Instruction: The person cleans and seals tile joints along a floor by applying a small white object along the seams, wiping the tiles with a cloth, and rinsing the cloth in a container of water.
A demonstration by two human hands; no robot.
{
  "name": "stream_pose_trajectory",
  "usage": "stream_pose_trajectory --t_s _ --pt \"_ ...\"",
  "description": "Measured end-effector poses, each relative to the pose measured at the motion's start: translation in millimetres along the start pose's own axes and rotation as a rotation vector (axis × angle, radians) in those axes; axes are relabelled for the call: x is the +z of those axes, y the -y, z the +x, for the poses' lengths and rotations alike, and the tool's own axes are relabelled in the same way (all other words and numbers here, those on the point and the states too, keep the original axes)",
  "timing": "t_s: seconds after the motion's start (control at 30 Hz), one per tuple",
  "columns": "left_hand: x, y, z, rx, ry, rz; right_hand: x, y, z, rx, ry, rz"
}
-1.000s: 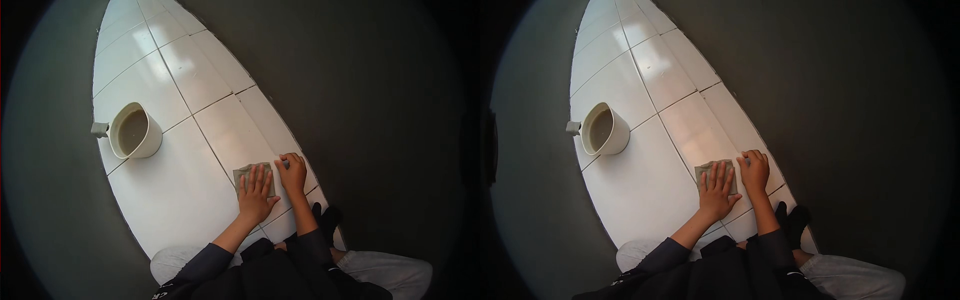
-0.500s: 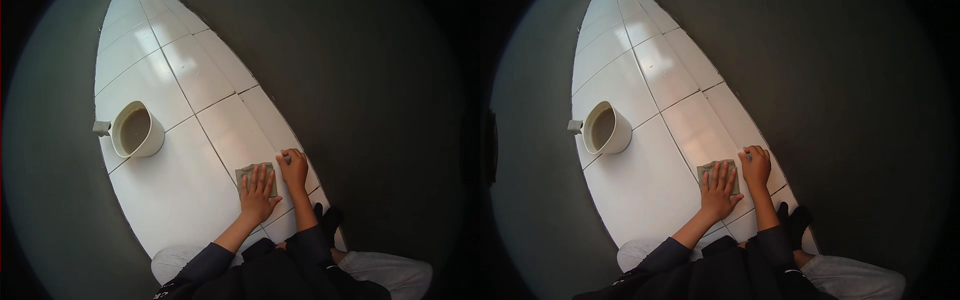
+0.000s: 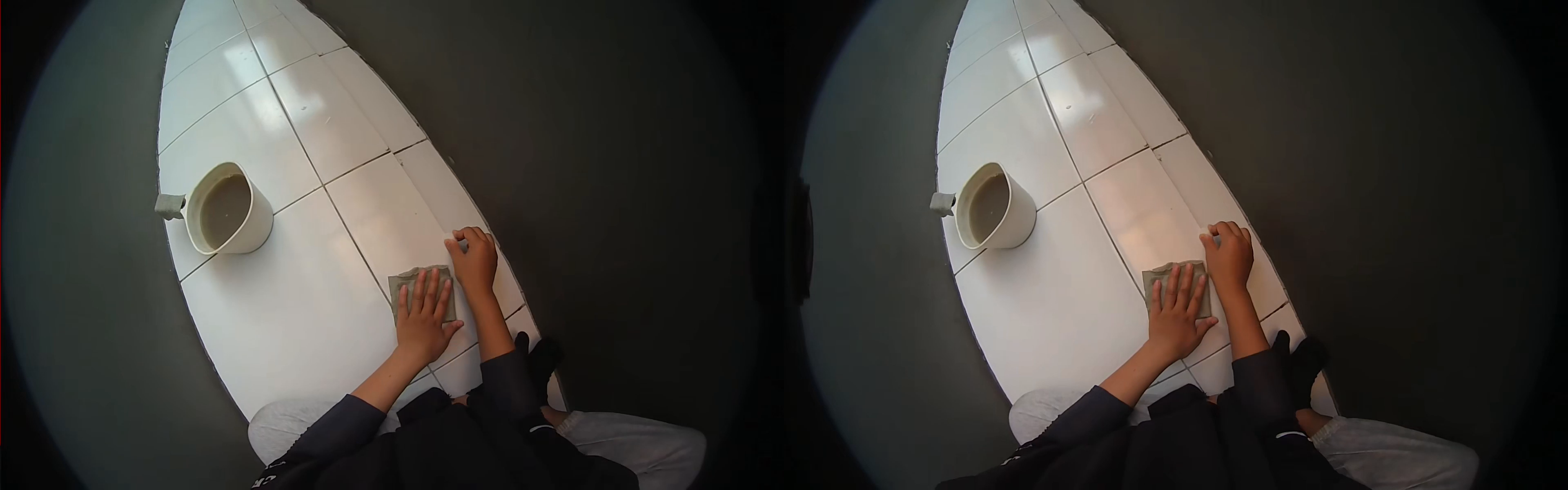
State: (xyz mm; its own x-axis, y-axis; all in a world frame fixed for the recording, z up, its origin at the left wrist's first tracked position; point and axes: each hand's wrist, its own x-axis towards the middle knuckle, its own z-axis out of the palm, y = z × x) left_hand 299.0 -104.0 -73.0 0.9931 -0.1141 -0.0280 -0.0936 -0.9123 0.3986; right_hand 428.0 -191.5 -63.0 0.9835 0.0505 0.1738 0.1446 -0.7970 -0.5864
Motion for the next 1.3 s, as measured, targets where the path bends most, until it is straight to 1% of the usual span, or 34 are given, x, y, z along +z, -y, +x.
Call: stream_pose_trajectory --t_s 0.07,0.13,0.2,0.3,0.37,0.47,0.53,0.6,0.67,0.77,0.87,0.97,1.03,1.13,1.27,1.3 --pt "0.6 0.3 -0.8 0.002 -0.017 -0.011 -9.1 -7.1 -21.1 0.040 -0.008 -0.010" --pt "-2.7 -1.5 -0.6 -0.002 -0.012 0.006 -7.9 -2.4 -21.7 0.068 -0.014 -0.008" --pt "-1.8 -2.0 -0.7 0.001 -0.009 0.007 4.8 2.7 -1.6 -0.007 -0.048 0.009" --pt "-3.2 -1.5 0.2 -0.001 0.012 0.041 27.7 25.0 40.6 -0.047 -0.043 0.018" --pt "-3.8 -0.9 -0.9 -0.002 0.031 0.069 31.6 28.0 45.5 -0.076 -0.034 0.018" --pt "-3.5 -0.5 1.7 0.002 0.021 0.020 20.4 18.9 35.1 -0.069 -0.013 -0.004" --pt "-2.6 0.0 0.4 -0.006 0.025 -0.016 4.8 4.0 5.7 -0.036 -0.017 -0.017" --pt "-2.5 0.2 0.1 -0.011 0.015 -0.016 -9.2 -3.0 -16.9 0.049 0.012 -0.020" --pt "-0.8 -2.2 -0.9 -0.006 0.009 -0.022 -9.3 -4.3 -22.2 0.051 -0.009 -0.029" --pt "-1.7 -1.7 0.6 -0.011 0.014 -0.009 12.7 7.6 5.8 -0.024 -0.059 -0.005" --pt "-3.2 -0.7 1.3 -0.020 0.067 0.046 36.9 30.5 43.9 -0.034 -0.042 0.029" --pt "-5.5 -1.2 0.4 -0.011 0.085 0.084 37.6 29.4 49.6 -0.052 -0.017 0.028" --pt "-2.8 0.4 0.7 -0.002 0.041 -0.002 25.6 19.8 34.2 -0.047 -0.019 0.031" --pt "1.3 1.4 -0.4 0.006 0.008 -0.007 -0.6 5.4 -4.1 0.002 0.000 0.016" --pt "-0.5 1.8 -1.0 0.022 -0.002 0.028 -22.6 -18.0 -36.4 0.039 -0.020 0.074" --pt "2.1 3.8 -2.6 0.041 -0.016 0.030 -27.8 -20.2 -40.0 0.124 -0.079 0.212"
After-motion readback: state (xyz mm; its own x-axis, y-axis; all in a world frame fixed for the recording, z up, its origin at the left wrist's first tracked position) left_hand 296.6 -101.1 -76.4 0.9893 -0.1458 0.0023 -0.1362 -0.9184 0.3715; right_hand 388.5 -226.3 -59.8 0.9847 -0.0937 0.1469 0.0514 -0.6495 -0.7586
